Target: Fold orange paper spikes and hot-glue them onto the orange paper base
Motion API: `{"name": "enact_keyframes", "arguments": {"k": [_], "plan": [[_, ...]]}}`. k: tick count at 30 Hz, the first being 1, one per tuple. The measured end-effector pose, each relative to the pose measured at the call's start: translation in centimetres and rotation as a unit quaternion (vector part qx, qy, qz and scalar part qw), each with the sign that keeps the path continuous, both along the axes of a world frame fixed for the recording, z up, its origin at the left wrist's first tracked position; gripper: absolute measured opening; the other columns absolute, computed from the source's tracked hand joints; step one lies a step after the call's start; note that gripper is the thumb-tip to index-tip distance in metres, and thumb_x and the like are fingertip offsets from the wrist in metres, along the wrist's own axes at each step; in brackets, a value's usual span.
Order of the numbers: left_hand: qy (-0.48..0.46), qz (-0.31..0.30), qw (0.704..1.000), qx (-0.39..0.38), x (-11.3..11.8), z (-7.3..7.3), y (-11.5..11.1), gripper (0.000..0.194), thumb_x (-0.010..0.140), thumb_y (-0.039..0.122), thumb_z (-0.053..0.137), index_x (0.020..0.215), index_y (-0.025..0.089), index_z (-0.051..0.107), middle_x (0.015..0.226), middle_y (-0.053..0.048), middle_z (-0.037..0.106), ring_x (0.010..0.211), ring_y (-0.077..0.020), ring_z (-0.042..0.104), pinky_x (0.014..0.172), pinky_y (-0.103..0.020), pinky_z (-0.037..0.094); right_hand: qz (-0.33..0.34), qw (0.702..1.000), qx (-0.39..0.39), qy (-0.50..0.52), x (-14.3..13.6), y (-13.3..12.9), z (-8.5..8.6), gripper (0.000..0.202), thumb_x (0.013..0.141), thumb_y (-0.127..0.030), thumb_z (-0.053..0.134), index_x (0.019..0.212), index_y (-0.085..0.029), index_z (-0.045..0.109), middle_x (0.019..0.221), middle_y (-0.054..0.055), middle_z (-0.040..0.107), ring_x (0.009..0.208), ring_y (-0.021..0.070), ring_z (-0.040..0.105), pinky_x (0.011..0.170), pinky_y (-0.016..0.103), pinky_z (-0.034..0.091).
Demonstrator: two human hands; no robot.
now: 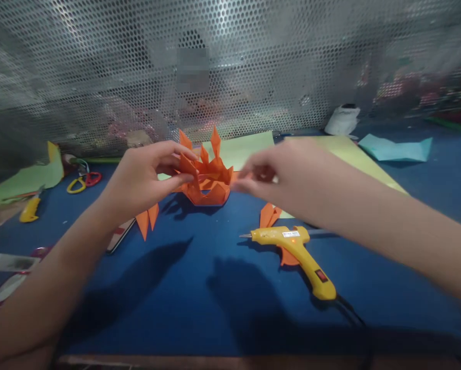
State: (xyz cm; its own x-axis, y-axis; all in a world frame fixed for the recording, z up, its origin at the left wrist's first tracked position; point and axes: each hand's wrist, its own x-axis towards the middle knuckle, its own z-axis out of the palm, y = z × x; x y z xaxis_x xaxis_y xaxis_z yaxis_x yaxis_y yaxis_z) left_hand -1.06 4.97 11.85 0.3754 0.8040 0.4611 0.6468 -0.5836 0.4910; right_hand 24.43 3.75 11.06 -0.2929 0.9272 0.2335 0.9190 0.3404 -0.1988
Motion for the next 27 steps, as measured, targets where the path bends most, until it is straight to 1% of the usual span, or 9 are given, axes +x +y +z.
{"name": "enact_keyframes", "arguments": {"k": [2, 4, 6, 12, 16, 18, 21, 23, 27], "plan": [[0.002, -0.006, 1.0, 0.013, 0.4, -0.1, 0.2, 0.023, 0.076, 0.012, 0.062, 0.098, 0.016, 0.064, 0.084, 0.0, 0.072, 0.076, -0.0149, 0.07, 0.075, -0.027, 0.056, 0.053, 0.996, -0.001, 0.065, -2.9, 1.5, 1.9, 0.025, 0.078, -0.051, 0.062, 0.078, -0.029, 0.074, 0.06, -0.001, 0.064, 0.049, 0.0107, 0.05, 0.049, 0.028, 0.033], [-0.001, -0.009, 1.0, 0.027, 0.5, -0.5, 0.5, 0.026, 0.076, 0.012, 0.061, 0.102, 0.017, 0.063, 0.081, 0.001, 0.071, 0.074, -0.0145, 0.07, 0.074, -0.026, 0.056, 0.099, 0.989, -0.005, 0.112, -5.4, 2.7, 2.3, 0.018, 0.074, -0.04, 0.07, 0.08, -0.024, 0.074, 0.065, 0.0, 0.066, 0.057, 0.0121, 0.054, 0.052, 0.027, 0.036], [-0.008, -0.008, 0.999, 0.039, 0.3, -0.9, 0.7, 0.026, 0.077, 0.014, 0.062, 0.103, 0.018, 0.062, 0.078, 0.002, 0.071, 0.073, -0.0139, 0.07, 0.073, -0.025, 0.056, 0.13, 0.98, -0.035, 0.147, -7.1, 3.5, 1.8, 0.011, 0.075, -0.028, 0.068, 0.08, -0.02, 0.074, 0.069, 0.001, 0.068, 0.06, 0.012, 0.056, 0.055, 0.026, 0.039], [-0.031, 0.008, 0.998, 0.054, -0.3, -1.9, 1.4, 0.032, 0.076, 0.01, 0.059, 0.106, 0.02, 0.06, 0.077, 0.004, 0.069, 0.074, -0.0131, 0.069, 0.074, -0.025, 0.056, 0.149, 0.97, -0.051, 0.184, -8.5, 5.0, -0.4, 0.01, 0.076, -0.02, 0.064, 0.076, -0.018, 0.074, 0.061, -0.001, 0.064, 0.054, 0.0102, 0.051, 0.057, 0.026, 0.038], [-0.03, 0.016, 0.999, 0.023, -0.2, -2.0, 1.6, 0.049, 0.075, 0.004, 0.057, 0.121, 0.022, 0.05, 0.086, 0.004, 0.068, 0.073, -0.0122, 0.07, 0.072, -0.024, 0.056, 0.173, 0.963, -0.07, 0.196, -8.5, 5.9, -1.4, 0.015, 0.077, -0.023, 0.063, 0.077, -0.014, 0.075, 0.061, 0.0, 0.061, 0.057, 0.0093, 0.046, 0.058, 0.025, 0.036], [-0.006, 0.049, 0.998, 0.028, -0.1, -1.7, 1.4, 0.053, 0.075, 0.005, 0.06, 0.123, 0.022, 0.046, 0.092, 0.002, 0.067, 0.076, -0.0134, 0.07, 0.074, -0.026, 0.056, 0.171, 0.961, -0.063, 0.207, -8.4, 6.3, -2.0, 0.018, 0.078, -0.027, 0.063, 0.077, -0.013, 0.075, 0.06, 0.0, 0.058, 0.058, 0.0092, 0.043, 0.058, 0.025, 0.034], [0.113, 0.14, 0.984, 0.013, 0.3, -1.1, 0.4, 0.034, 0.076, 0.013, 0.067, 0.108, 0.016, 0.055, 0.093, -0.003, 0.068, 0.084, -0.0208, 0.069, 0.076, -0.032, 0.055, 0.141, 0.967, -0.048, 0.205, -8.5, 7.0, -2.8, 0.02, 0.077, -0.028, 0.062, 0.069, -0.012, 0.072, 0.055, -0.002, 0.049, 0.057, 0.0086, 0.036, 0.055, 0.026, 0.028], [0.248, 0.17, 0.953, -0.046, 1.0, -1.0, -0.7, 0.011, 0.081, 0.02, 0.064, 0.09, 0.013, 0.061, 0.086, -0.008, 0.069, 0.082, -0.0259, 0.069, 0.072, -0.036, 0.055, 0.123, 0.971, -0.048, 0.2, -8.6, 7.4, -3.2, 0.021, 0.075, -0.028, 0.062, 0.062, -0.012, 0.068, 0.054, -0.002, 0.048, 0.057, 0.0088, 0.035, 0.055, 0.027, 0.027], [0.439, 0.106, 0.88, -0.146, 3.1, -2.8, -3.1, 0.017, 0.09, 0.018, 0.052, 0.089, 0.007, 0.065, 0.089, -0.016, 0.07, 0.08, -0.0292, 0.071, 0.067, -0.037, 0.056, 0.118, 0.97, -0.077, 0.2, -8.9, 7.6, -4.3, 0.021, 0.072, -0.03, 0.061, 0.061, -0.013, 0.067, 0.058, 0.0, 0.057, 0.058, 0.0103, 0.043, 0.055, 0.027, 0.03]]}}
